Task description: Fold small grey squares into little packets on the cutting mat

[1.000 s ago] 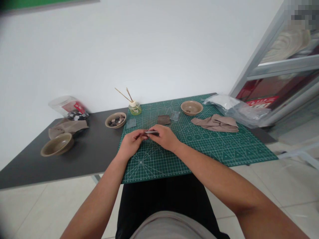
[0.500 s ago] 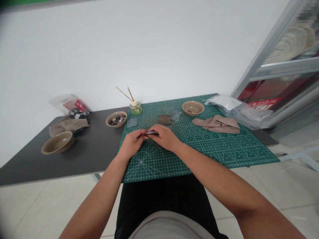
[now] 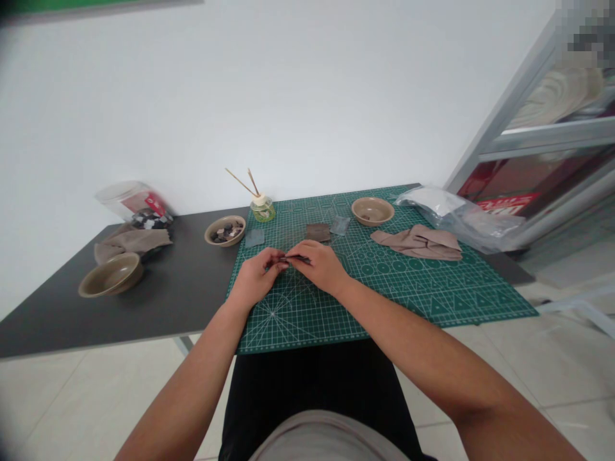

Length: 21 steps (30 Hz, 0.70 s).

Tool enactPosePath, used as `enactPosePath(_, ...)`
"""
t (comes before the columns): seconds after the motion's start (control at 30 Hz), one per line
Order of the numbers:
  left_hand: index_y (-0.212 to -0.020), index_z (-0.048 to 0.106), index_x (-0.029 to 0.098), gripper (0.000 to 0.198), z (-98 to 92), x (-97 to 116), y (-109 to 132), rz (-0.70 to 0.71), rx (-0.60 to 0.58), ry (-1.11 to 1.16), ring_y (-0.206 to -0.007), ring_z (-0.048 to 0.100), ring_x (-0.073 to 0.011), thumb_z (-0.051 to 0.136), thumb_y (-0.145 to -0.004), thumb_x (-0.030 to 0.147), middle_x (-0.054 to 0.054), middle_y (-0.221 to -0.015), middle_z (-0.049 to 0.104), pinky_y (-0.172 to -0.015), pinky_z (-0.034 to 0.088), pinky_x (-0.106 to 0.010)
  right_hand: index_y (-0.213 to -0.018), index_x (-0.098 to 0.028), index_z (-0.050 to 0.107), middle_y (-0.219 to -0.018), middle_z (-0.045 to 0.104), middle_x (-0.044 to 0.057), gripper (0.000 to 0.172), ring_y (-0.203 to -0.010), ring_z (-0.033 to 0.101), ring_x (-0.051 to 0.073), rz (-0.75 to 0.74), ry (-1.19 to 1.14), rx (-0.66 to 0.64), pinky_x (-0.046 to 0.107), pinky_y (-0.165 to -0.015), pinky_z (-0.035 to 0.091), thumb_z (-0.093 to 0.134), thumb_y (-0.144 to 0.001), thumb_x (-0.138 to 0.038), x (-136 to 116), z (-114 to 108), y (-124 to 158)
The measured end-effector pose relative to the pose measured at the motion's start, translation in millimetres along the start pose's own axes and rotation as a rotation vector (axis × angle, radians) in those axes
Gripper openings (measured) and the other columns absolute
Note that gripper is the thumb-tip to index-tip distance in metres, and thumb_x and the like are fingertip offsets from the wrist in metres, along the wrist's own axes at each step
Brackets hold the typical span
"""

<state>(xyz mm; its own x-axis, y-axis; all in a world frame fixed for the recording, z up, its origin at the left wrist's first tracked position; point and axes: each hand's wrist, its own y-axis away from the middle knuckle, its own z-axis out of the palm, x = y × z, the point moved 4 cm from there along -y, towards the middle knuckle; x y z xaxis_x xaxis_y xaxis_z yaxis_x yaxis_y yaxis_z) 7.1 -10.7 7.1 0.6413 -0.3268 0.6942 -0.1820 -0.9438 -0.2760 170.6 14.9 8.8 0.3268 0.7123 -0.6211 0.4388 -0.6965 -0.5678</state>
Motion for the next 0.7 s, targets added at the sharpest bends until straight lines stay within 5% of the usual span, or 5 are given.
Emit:
enactPosePath(0.43,-0.075,0.054,0.022,0.011,-2.2,-4.9,-1.7,-0.099,0.063,0.03,-0.062,0.053,-0.0109,0.064,-0.079,0.024,0.007,-0.065,0.057,-0.062,0.04,-0.022,-0.108,-0.022,0.066,-0.102,0.069,0.007,0.023,-0.097,0.063,0.02,-0.108,0.095,-0.057,0.037,-0.088,0.052,0.05,-0.093,-0.015,-6.6,7.7,0.3)
enactPosePath(0.7,-0.091,0.063,0.022,0.013,0.4,-12.8,-1.5,-0.148,0.113,0.184,-0.075,0.068,-0.0154,0.064,-0.081,0.029,0.002,-0.08,0.073,-0.072,0.049,-0.026,-0.118,-0.024,0.064,-0.113,0.07,0.007,0.032,-0.102,0.063,0.021,-0.119,0.242,-0.05,0.04,-0.093,0.051,0.048,-0.093,-0.012,-12.0,6.1,1.4)
